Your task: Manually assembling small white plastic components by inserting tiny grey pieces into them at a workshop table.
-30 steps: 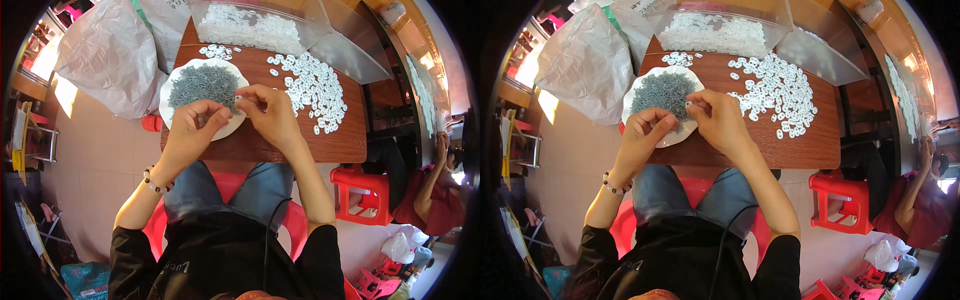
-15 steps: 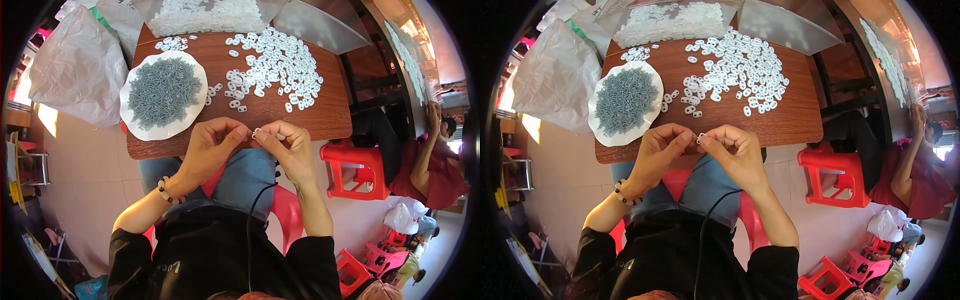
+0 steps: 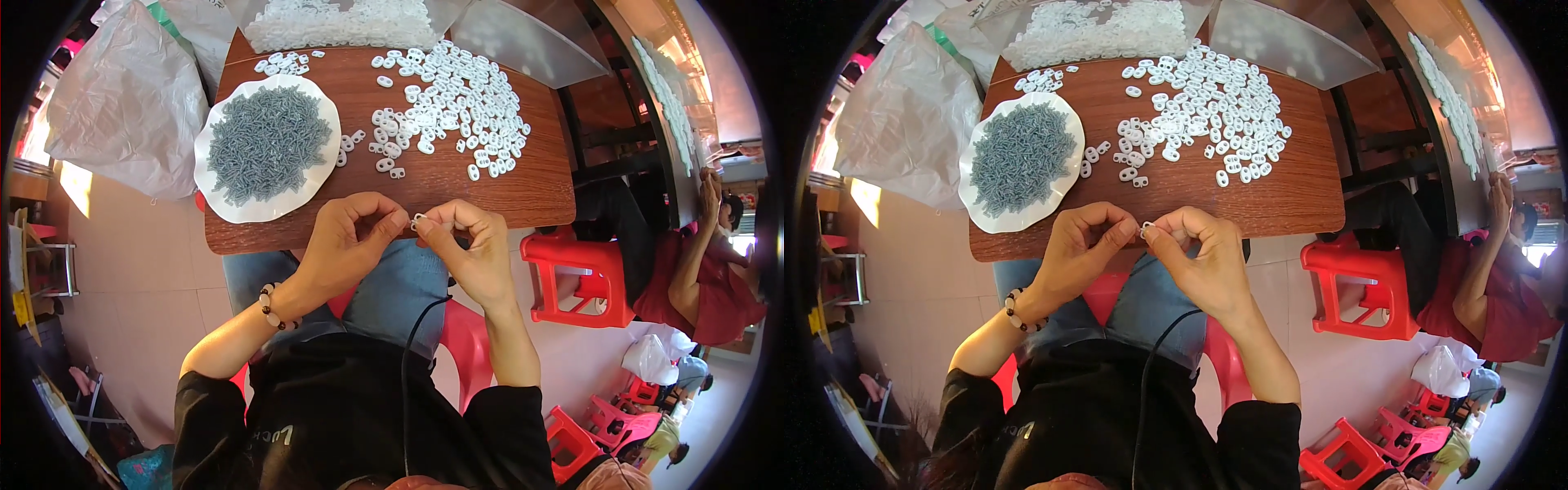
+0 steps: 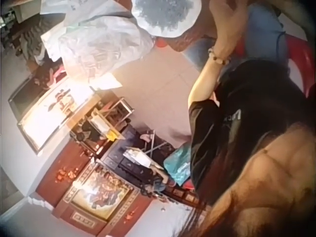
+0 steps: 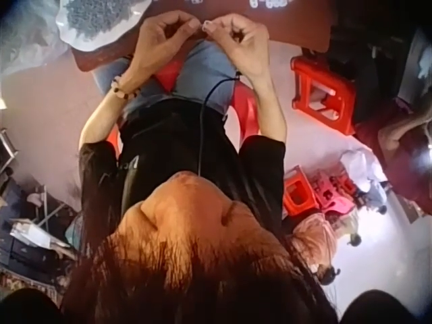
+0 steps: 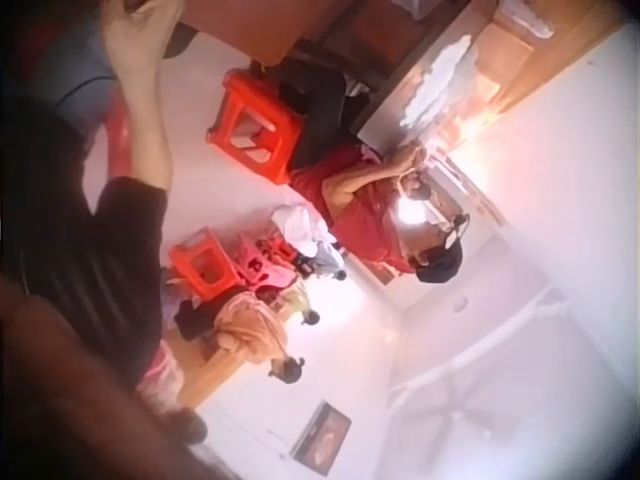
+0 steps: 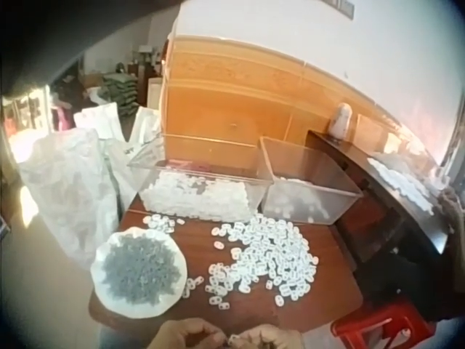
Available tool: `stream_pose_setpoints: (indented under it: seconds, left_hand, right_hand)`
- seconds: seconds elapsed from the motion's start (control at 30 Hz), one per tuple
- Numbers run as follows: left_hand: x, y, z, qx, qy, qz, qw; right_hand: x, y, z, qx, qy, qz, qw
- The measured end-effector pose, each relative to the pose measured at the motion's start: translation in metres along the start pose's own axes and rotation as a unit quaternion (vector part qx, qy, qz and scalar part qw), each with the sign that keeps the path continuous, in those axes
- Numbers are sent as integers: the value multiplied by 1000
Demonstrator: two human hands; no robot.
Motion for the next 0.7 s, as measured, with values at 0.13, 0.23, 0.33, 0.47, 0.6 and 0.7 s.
stream_pose_setpoints:
  seconds: [0.13,0.23,0.33,0.47,0.6,0.7]
  left_hand:
    - [-1,0,-2,24,34,-21,999]
    - [1,1,-6,13,19,-31,999]
    - [1,0,-6,17,26,-30,999]
    - [-4,0,-4,17,50,-22,998]
    - [-5,-1,-6,8,75,-7,997]
    - [4,1,-8,8,-1,-57,998]
  right_hand:
    - [0,1,2,-3,-1,-10,1000]
    - [2,1,3,-3,-21,-11,1000]
    - [-1,2,7,-1,-2,-8,1000]
    - [0,2,8,3,-22,-1,1000]
    - [0,1,9,1,-18,-1,1000]
    - [2,1,7,-1,-8,-2,1000]
Point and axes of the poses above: each hand's wrist, its own y-axis towards the middle knuckle, its own z-axis out of the palm, x = y × z, the point moved 8 cm from there along y, towards the middle knuckle, and after that the axes turned 14 degrees about -y, right-handed, at the moved point
